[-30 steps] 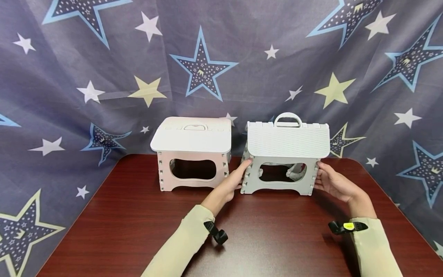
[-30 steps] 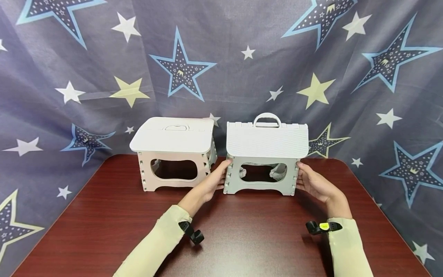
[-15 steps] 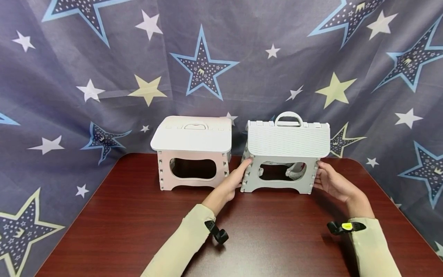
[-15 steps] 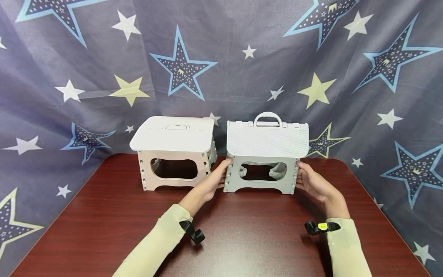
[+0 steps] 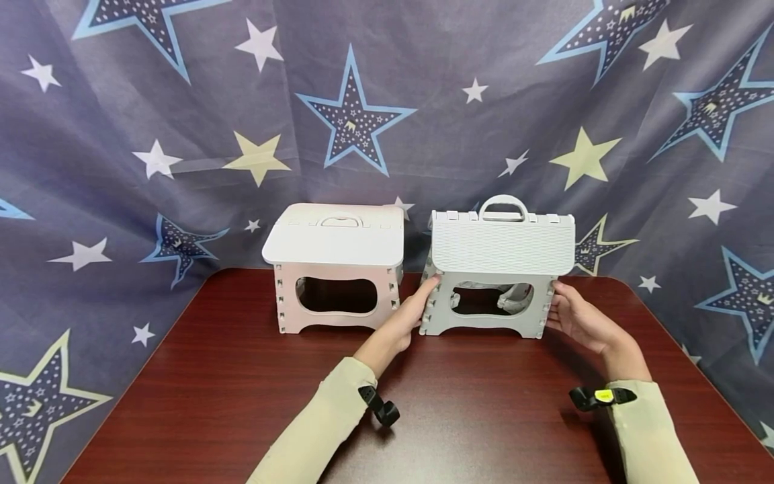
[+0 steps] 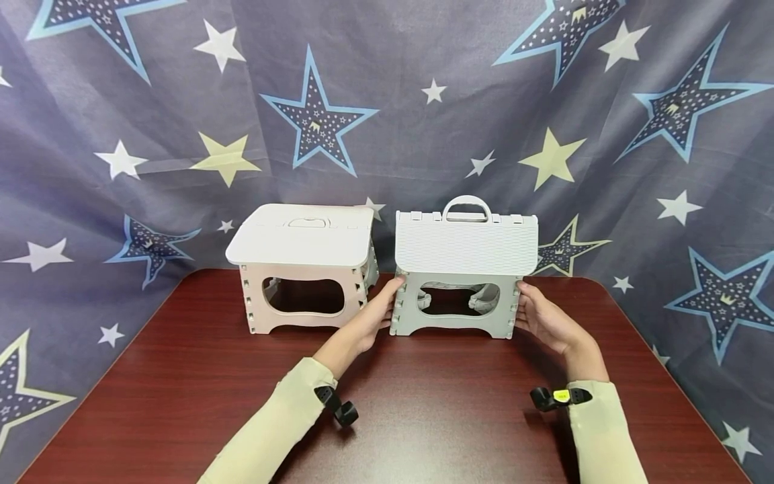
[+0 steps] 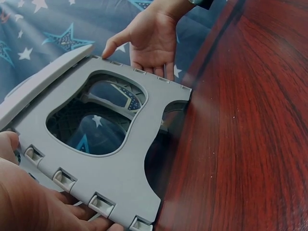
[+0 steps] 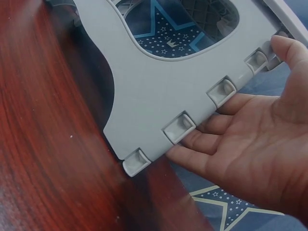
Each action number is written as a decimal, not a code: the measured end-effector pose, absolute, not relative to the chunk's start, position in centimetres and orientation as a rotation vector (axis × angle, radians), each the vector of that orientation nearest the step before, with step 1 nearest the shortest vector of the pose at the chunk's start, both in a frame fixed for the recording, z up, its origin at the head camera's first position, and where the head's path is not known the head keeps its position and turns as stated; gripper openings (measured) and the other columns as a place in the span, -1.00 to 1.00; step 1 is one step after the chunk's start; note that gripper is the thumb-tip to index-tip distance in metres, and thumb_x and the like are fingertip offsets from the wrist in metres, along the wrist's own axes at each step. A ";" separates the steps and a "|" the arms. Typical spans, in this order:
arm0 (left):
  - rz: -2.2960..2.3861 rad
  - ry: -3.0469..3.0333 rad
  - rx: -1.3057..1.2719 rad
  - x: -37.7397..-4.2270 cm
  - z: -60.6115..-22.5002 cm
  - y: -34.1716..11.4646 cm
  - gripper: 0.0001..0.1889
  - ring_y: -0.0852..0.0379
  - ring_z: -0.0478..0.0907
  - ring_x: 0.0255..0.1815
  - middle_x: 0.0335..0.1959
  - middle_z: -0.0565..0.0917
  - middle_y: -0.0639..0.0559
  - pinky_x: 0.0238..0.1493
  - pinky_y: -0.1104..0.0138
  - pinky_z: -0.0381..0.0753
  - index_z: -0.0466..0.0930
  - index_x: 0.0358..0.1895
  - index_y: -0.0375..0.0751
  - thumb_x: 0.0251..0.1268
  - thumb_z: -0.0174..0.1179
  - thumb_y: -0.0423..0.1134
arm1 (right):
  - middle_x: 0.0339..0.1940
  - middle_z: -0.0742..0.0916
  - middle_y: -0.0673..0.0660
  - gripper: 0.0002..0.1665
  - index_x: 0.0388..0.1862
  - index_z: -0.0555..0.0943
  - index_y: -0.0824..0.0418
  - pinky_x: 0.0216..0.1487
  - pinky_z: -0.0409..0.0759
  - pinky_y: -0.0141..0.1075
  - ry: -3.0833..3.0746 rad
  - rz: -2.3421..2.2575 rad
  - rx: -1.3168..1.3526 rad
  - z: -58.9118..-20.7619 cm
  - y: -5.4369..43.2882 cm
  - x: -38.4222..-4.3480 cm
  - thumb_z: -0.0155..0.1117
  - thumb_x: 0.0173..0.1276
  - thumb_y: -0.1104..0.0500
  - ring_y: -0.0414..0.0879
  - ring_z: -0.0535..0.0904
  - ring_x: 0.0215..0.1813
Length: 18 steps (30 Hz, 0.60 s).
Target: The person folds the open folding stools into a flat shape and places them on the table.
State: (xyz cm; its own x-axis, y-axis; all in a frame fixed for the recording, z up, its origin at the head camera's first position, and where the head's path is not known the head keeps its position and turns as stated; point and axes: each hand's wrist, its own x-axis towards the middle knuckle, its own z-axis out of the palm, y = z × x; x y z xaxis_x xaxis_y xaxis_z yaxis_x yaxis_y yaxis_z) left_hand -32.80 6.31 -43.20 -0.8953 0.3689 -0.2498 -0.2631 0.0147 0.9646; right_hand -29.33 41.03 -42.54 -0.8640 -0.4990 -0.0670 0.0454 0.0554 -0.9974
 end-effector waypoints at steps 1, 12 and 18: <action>1.936 1.864 0.107 -32.8 -43.3 6.3 -0.55 0.19 0.39 -0.28 -0.44 0.39 0.21 0.10 0.23 0.31 0.37 -0.42 0.10 0.40 -0.05 0.36 | 0.12 0.71 -0.11 -0.31 0.20 0.49 0.05 0.24 0.50 -0.42 1.947 -1.865 -0.451 -42.5 41.0 -29.3 -0.63 0.69 -0.17 -0.28 0.59 0.17; 1.886 1.910 0.116 -32.7 -43.3 6.2 -0.55 0.14 0.41 -0.10 -0.29 0.42 0.15 0.29 0.08 0.29 0.42 -0.27 0.07 0.39 -0.06 0.38 | 0.13 0.71 -0.11 -0.32 0.22 0.47 0.04 0.24 0.51 -0.43 1.936 -1.862 -0.463 -42.8 41.2 -29.3 -0.64 0.70 -0.17 -0.29 0.60 0.18; 1.837 1.924 0.140 -32.5 -43.1 5.9 -0.39 0.02 0.46 0.16 -0.05 0.52 0.03 0.33 0.03 0.31 0.54 0.06 -0.08 0.39 -0.08 0.38 | 0.14 0.71 -0.10 -0.29 0.22 0.50 0.04 0.25 0.52 -0.40 1.890 -1.868 -0.494 -42.7 41.5 -29.2 -0.66 0.70 -0.15 -0.27 0.61 0.18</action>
